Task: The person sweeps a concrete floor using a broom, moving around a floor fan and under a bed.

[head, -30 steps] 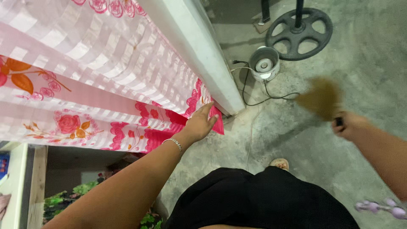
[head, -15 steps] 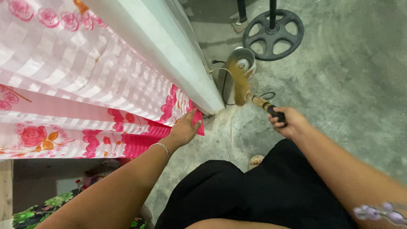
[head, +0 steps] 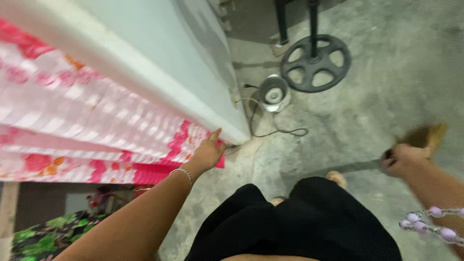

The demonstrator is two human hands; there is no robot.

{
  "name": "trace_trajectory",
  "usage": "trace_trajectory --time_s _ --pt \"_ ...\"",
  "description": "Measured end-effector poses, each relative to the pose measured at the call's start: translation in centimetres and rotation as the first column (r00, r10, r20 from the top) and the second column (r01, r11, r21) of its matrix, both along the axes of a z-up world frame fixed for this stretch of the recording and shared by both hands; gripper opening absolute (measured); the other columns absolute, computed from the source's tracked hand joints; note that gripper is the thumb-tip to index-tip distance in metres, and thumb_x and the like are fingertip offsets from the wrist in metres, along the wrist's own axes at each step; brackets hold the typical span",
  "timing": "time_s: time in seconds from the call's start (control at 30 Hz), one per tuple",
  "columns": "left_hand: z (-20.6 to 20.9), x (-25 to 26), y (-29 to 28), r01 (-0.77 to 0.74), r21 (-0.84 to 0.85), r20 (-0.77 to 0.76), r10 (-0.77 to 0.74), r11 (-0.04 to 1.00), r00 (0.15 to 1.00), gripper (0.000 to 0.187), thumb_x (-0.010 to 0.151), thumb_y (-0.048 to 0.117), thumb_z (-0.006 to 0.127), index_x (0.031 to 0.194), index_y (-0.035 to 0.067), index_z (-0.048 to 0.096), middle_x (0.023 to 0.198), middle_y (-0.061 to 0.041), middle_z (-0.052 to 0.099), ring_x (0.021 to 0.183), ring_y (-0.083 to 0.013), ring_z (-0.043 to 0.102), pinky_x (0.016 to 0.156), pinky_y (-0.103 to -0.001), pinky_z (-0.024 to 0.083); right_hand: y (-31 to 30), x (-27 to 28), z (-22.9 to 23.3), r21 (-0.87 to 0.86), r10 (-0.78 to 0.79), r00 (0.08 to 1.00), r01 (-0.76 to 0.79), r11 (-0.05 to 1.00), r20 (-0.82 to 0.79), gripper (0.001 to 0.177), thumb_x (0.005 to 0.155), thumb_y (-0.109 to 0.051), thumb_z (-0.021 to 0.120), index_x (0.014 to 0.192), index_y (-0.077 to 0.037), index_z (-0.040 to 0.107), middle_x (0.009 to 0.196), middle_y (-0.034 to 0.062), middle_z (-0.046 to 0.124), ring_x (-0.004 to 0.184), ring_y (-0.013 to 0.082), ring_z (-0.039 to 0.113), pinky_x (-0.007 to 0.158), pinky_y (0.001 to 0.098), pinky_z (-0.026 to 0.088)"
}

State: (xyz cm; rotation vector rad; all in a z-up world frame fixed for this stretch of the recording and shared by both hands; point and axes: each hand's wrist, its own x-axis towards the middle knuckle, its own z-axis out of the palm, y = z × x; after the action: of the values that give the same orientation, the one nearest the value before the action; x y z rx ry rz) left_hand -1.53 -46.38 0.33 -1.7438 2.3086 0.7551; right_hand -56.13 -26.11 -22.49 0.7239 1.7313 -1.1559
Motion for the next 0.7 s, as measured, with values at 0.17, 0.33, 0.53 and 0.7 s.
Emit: trace_trajectory --time_s 0.17,0.33,0.53,0.7 --pt "0.2 -8.0 -1.1 -0.034 0.040 -0.069 0.036 0.999 0.997 0.070 0.096 0.044 0.054 0.157 0.016 0.032 0.157 -0.015 0.042 0.142 -0.0348 0.044 0.114 -0.047 0.037 4.6 5.8 9.4 -0.156 0.293 0.943 -0.269 0.950 0.155 0.016 0.102 -0.011 0.051 0.116 -0.008 0.045 0.086 0.0079 0.053 0.064 0.0132 0.048 0.042 0.0230 0.034" --pt "-1.3 -15.3 -3.1 0.065 0.052 -0.059 -0.062 0.997 0.996 0.070 0.097 0.045 0.051 0.158 0.016 0.029 0.160 -0.015 0.038 0.146 -0.0354 0.036 0.116 -0.047 0.034 3.9 3.9 13.5 -0.331 0.365 0.817 -0.228 0.916 0.447 0.038 0.096 -0.011 0.053 0.130 0.005 0.048 0.089 0.0173 0.064 0.055 0.0085 0.047 0.034 0.0165 0.030" --pt "-1.4 -21.3 -4.1 0.179 0.012 -0.105 -0.177 0.984 0.979 0.072 0.098 0.044 0.050 0.159 0.016 0.027 0.159 -0.018 0.038 0.145 -0.0375 0.038 0.118 -0.048 0.033 -1.1 2.7 10.2 -0.186 0.466 0.821 -0.427 0.885 0.330 0.026 0.101 -0.015 0.058 0.118 0.005 0.057 0.081 0.0111 0.059 0.056 0.0110 0.047 0.037 0.0192 0.031" --pt "0.2 -23.1 -4.2 0.170 0.045 -0.089 -0.165 0.984 0.982 0.071 0.098 0.046 0.050 0.159 0.017 0.027 0.160 -0.018 0.037 0.146 -0.0369 0.037 0.117 -0.049 0.033 -0.4 -7.5 7.4 0.011 0.406 0.909 -0.409 0.912 0.096 0.020 0.104 -0.023 0.058 0.097 -0.004 0.060 0.080 0.0059 0.055 0.060 0.0121 0.047 0.043 0.0246 0.037"
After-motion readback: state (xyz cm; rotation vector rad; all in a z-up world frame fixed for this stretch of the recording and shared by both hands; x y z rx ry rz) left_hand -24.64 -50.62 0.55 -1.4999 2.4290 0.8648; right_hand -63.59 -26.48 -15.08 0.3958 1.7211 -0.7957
